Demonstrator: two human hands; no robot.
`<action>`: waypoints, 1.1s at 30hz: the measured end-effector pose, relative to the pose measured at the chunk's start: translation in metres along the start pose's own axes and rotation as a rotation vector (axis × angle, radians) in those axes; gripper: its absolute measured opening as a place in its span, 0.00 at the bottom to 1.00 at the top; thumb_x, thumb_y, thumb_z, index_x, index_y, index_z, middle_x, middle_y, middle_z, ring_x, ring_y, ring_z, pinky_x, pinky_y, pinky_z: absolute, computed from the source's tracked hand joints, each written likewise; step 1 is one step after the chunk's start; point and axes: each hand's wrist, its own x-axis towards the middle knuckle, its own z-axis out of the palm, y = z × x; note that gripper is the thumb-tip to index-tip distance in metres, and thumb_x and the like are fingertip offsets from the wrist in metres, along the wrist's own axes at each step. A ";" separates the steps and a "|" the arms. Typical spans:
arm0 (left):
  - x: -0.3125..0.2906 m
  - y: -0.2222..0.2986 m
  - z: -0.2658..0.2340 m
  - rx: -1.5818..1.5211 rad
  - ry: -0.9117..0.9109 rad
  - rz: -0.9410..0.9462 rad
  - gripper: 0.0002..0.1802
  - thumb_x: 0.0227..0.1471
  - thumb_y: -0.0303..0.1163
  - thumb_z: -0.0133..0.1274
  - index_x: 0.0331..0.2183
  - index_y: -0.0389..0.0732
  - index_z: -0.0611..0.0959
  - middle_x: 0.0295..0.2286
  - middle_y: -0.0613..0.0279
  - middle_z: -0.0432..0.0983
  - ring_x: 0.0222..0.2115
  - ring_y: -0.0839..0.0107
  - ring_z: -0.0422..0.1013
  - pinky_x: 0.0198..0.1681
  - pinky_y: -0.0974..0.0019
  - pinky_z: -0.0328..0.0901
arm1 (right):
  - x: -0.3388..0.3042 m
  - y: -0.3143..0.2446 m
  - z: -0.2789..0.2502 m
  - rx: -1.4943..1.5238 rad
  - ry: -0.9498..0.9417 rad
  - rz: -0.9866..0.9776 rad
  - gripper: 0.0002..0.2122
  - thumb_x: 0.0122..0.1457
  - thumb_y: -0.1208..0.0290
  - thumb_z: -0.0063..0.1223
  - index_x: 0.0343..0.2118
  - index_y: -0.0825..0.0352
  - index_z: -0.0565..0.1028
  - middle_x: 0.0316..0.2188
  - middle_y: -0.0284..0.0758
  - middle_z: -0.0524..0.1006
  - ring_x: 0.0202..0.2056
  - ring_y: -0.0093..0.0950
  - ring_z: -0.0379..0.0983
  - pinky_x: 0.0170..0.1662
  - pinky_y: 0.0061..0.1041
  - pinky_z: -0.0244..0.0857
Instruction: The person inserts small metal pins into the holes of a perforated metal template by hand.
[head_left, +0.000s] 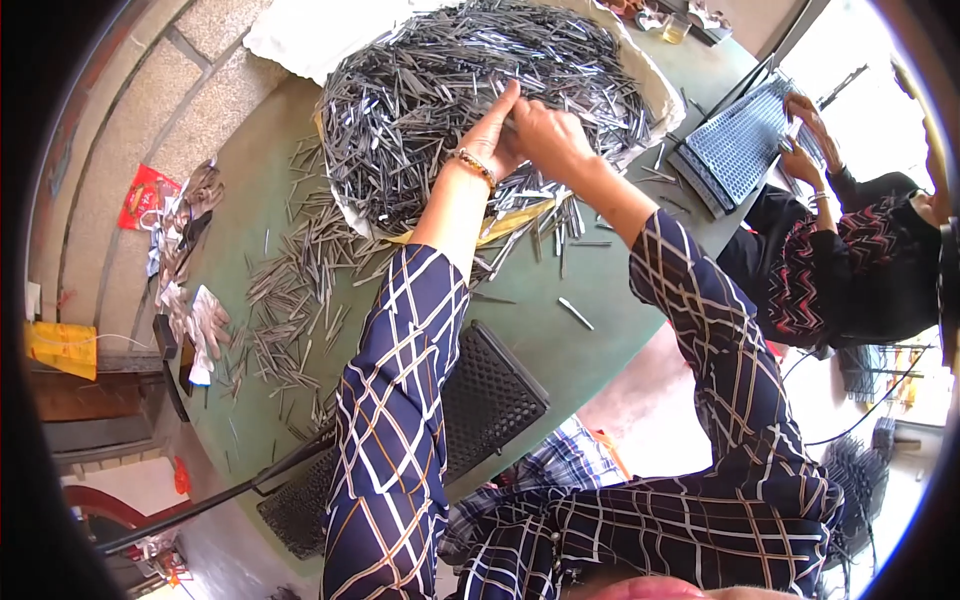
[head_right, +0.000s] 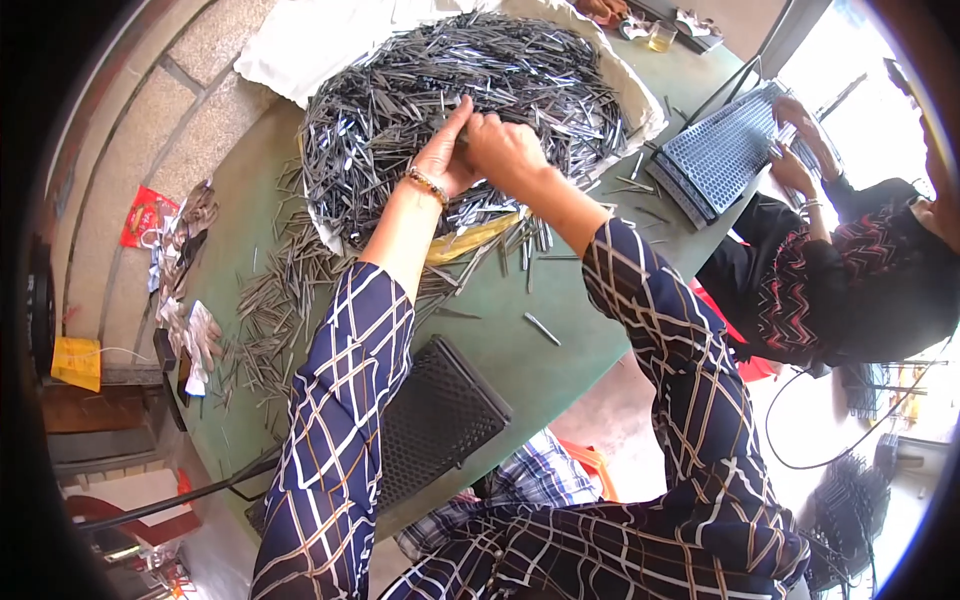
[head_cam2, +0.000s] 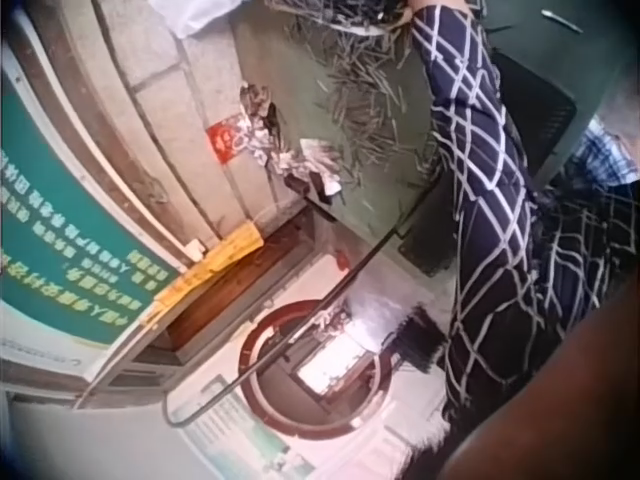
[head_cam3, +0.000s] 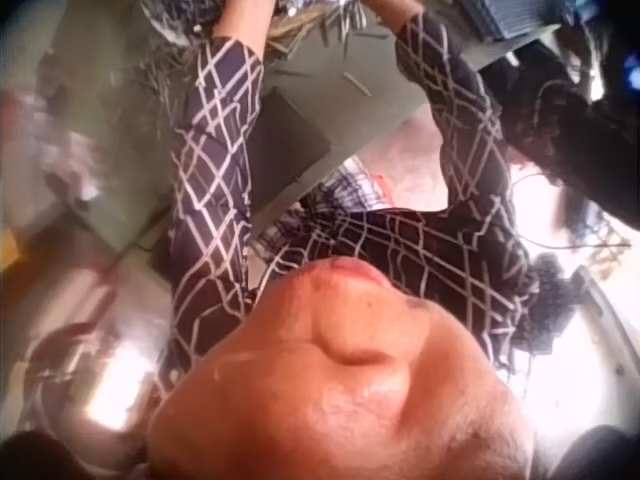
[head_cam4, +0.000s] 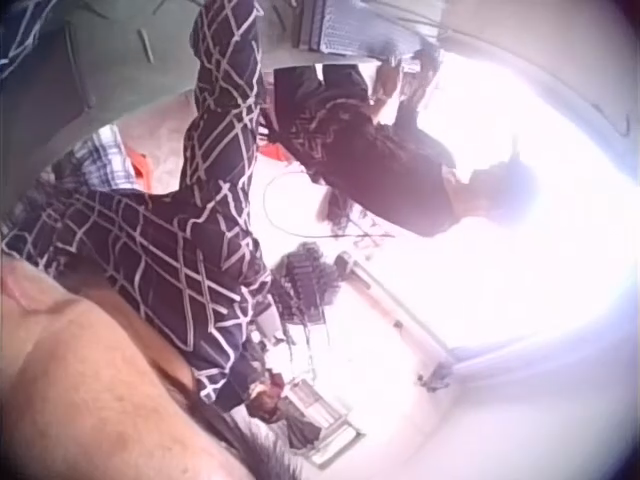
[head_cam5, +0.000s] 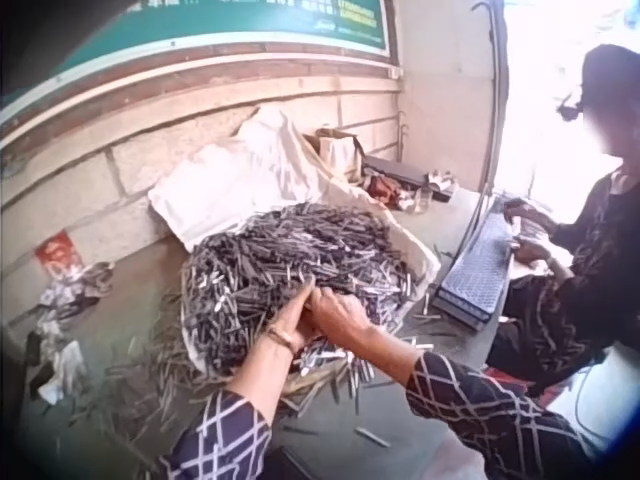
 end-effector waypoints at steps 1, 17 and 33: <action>0.000 0.001 -0.005 -0.073 0.040 -0.104 0.28 0.40 0.58 0.58 0.33 0.44 0.76 0.34 0.60 0.73 0.37 0.63 0.69 0.48 0.56 0.60 | -0.005 -0.012 0.000 -0.069 -0.040 -0.050 0.12 0.47 0.75 0.51 0.35 0.72 0.66 0.29 0.41 0.73 0.28 0.36 0.76 0.31 0.32 0.70; 0.023 -0.031 -0.040 -0.318 0.122 0.010 0.16 0.52 0.43 0.51 0.26 0.38 0.76 0.23 0.58 0.74 0.23 0.63 0.71 0.32 0.56 0.69 | -0.063 0.000 -0.015 1.227 0.255 0.390 0.20 0.55 0.59 0.53 0.44 0.71 0.72 0.40 0.39 0.73 0.41 0.27 0.70 0.45 0.24 0.63; -0.009 -0.054 0.069 0.466 0.174 0.745 0.19 0.44 0.25 0.58 0.41 0.33 0.74 0.33 0.61 0.75 0.32 0.76 0.71 0.37 0.73 0.66 | -0.035 -0.007 0.060 2.465 0.833 0.671 0.15 0.61 0.58 0.39 0.41 0.63 0.72 0.42 0.32 0.73 0.44 0.28 0.66 0.50 0.28 0.59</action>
